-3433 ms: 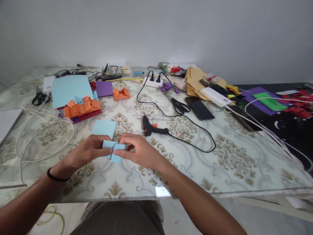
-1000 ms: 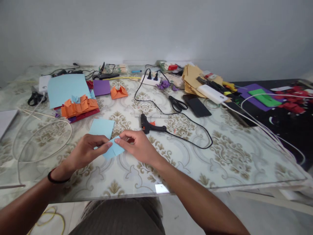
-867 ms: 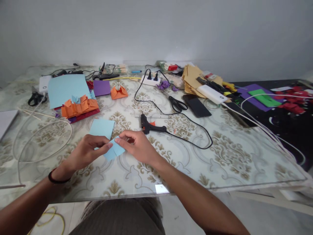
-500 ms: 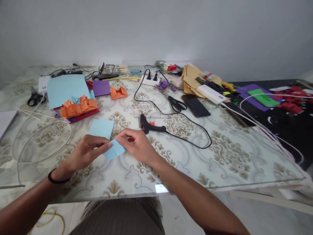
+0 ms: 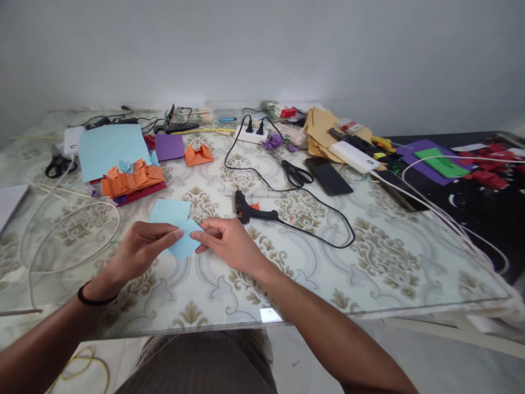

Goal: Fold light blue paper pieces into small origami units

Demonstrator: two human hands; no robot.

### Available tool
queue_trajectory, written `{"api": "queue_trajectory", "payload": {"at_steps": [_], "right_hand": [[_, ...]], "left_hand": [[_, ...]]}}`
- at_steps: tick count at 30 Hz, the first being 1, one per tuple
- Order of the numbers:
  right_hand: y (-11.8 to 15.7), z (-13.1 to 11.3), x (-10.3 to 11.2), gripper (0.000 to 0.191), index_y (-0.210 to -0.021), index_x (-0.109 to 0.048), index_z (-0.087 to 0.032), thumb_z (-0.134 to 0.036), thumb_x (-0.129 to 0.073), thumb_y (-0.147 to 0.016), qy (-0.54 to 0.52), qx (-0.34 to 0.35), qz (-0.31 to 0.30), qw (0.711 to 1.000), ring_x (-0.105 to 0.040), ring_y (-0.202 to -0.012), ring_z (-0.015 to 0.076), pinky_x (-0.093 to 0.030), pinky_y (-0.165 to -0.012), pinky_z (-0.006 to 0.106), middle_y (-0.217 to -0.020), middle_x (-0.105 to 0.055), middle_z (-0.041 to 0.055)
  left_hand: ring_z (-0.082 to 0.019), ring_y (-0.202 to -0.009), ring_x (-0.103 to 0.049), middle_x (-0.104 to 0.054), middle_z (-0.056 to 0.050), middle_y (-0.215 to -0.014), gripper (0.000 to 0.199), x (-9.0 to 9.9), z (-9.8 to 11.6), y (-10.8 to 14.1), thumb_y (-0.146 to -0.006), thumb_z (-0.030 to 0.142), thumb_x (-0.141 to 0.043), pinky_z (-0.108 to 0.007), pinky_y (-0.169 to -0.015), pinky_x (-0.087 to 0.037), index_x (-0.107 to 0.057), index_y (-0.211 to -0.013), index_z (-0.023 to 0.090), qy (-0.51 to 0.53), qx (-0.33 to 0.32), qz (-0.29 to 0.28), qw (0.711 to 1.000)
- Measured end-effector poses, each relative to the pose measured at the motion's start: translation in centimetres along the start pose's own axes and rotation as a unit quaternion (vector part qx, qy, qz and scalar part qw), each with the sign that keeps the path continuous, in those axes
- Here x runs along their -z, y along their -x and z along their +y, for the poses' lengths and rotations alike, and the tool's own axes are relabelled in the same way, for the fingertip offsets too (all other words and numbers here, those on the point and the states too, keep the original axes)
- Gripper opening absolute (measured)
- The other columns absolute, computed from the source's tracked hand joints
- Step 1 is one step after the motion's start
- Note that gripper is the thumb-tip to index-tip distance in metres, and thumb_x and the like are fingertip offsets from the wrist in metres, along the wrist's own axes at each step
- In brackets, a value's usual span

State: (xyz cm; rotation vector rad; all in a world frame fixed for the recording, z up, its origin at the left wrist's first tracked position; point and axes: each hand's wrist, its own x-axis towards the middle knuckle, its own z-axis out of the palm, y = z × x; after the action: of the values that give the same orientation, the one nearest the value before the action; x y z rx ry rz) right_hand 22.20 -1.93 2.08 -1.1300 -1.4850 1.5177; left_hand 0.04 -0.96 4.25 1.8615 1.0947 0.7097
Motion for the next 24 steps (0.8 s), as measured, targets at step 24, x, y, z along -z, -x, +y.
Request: {"api": "queue_trajectory", "payload": {"at_steps": [24], "right_hand": [[-0.12, 0.01, 0.10, 0.031, -0.089, -0.070, -0.018, -0.048, -0.078, -0.085, -0.022, -0.020, -0.043, 0.999, -0.079, -0.080, 0.0201, -0.057, -0.072, 0.027, -0.079, -0.076, 0.0007]], "left_hand": [[-0.010, -0.059, -0.032, -0.041, 0.004, -0.062, 0.040, -0.18, -0.50, -0.29, -0.097, 0.042, -0.059, -0.024, -0.053, -0.025, -0.062, -0.068, 0.014, 0.026, 0.035, -0.012, 0.999]]}}
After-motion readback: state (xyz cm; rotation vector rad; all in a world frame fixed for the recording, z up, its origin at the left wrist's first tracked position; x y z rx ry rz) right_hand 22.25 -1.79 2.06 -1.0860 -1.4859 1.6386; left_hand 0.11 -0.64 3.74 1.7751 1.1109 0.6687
